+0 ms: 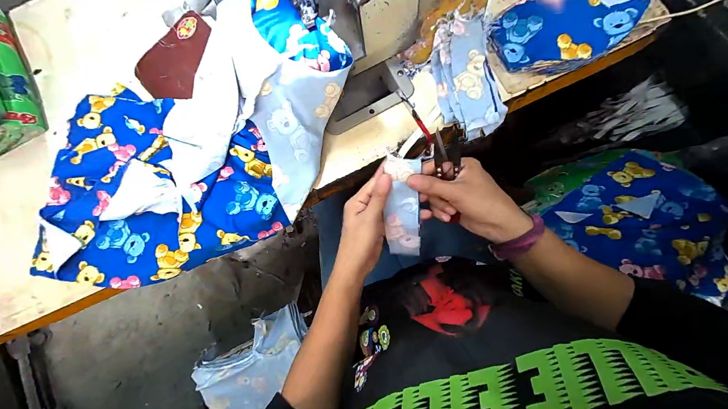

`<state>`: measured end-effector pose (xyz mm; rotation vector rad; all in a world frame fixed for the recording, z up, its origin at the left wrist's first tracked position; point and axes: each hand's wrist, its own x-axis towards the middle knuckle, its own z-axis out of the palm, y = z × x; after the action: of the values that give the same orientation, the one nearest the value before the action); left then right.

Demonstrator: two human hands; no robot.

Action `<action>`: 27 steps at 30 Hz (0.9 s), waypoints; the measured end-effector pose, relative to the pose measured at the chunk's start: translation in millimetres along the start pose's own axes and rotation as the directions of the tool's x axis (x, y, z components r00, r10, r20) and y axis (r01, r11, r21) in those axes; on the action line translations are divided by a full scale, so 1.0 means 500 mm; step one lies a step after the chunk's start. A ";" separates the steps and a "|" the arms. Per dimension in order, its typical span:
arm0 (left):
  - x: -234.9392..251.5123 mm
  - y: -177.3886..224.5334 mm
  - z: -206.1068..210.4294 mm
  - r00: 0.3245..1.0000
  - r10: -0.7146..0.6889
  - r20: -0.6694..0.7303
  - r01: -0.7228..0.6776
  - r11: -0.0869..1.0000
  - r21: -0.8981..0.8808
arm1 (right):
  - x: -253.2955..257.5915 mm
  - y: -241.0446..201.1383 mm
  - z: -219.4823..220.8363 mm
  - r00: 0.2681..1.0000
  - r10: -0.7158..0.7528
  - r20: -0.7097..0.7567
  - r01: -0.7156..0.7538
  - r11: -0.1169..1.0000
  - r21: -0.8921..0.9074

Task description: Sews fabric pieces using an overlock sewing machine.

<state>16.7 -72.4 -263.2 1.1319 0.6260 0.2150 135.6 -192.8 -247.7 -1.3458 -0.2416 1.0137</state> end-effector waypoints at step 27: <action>0.090 -0.050 -0.033 0.811 0.174 0.559 -0.553 0.540 0.635 | 0.032 0.010 -0.204 0.829 -0.152 0.538 0.558 0.278 -0.782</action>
<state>40.2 -49.6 -305.9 2.1167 0.0063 0.0323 211.2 -252.4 -285.7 -1.9529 -1.5887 0.6688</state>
